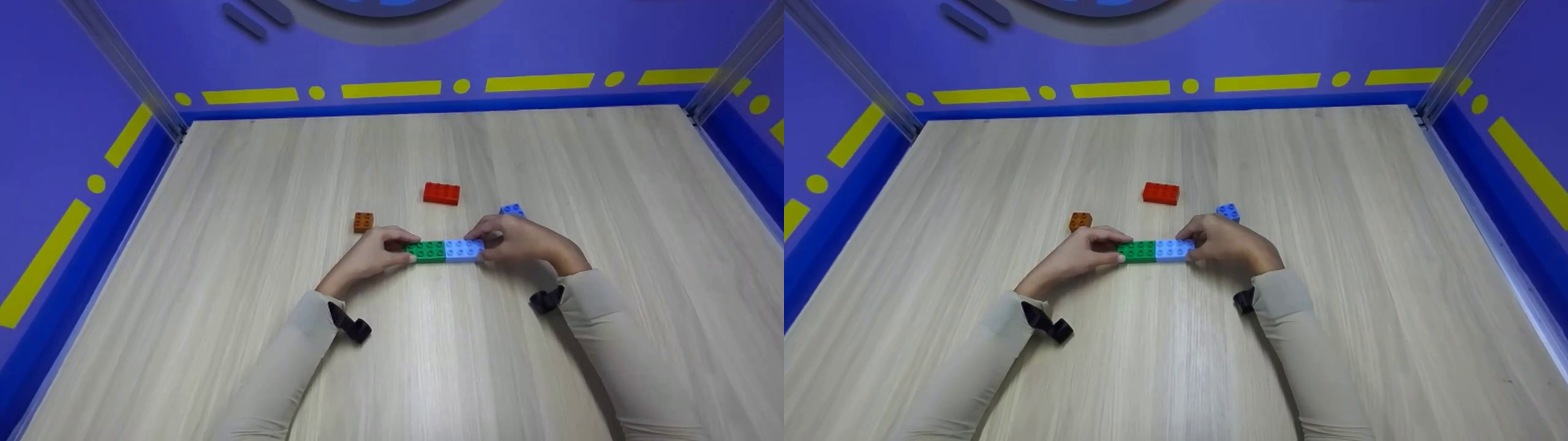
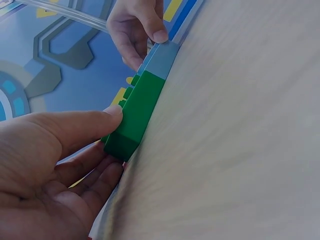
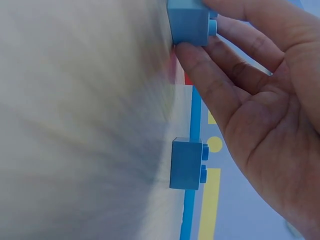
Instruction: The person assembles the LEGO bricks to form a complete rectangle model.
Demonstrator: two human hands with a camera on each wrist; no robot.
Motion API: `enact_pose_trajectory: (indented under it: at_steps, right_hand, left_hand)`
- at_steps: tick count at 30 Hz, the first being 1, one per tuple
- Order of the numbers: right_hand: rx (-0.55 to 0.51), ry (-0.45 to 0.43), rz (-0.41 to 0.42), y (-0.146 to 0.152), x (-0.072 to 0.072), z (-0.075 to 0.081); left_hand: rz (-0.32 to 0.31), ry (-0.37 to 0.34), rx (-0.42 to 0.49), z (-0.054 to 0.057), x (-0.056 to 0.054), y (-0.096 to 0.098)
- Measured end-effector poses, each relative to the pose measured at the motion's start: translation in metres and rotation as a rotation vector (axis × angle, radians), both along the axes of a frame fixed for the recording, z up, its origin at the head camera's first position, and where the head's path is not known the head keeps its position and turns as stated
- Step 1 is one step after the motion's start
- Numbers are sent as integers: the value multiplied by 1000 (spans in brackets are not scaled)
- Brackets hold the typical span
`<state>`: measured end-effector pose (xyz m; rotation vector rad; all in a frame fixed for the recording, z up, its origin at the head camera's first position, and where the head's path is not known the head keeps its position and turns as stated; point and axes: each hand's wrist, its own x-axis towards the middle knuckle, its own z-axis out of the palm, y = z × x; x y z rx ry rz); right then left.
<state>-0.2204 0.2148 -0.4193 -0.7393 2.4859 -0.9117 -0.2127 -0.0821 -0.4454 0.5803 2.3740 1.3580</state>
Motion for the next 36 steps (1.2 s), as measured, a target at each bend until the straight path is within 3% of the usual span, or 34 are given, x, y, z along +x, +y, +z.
enact_pose_trajectory:
  at_steps: [16, 29, 36]
  right_hand:
    - [2, 3, -6, 0, -2, -2]
    - [-8, -22, -8, -1, -2, -6]
    - [-8, -10, -16, -1, -1, -1]
  left_hand:
    - [9, -75, 62, -8, -1, -3]
    - [12, -90, 97, -13, 2, -3]
    - [18, -101, 89, -9, -1, -2]
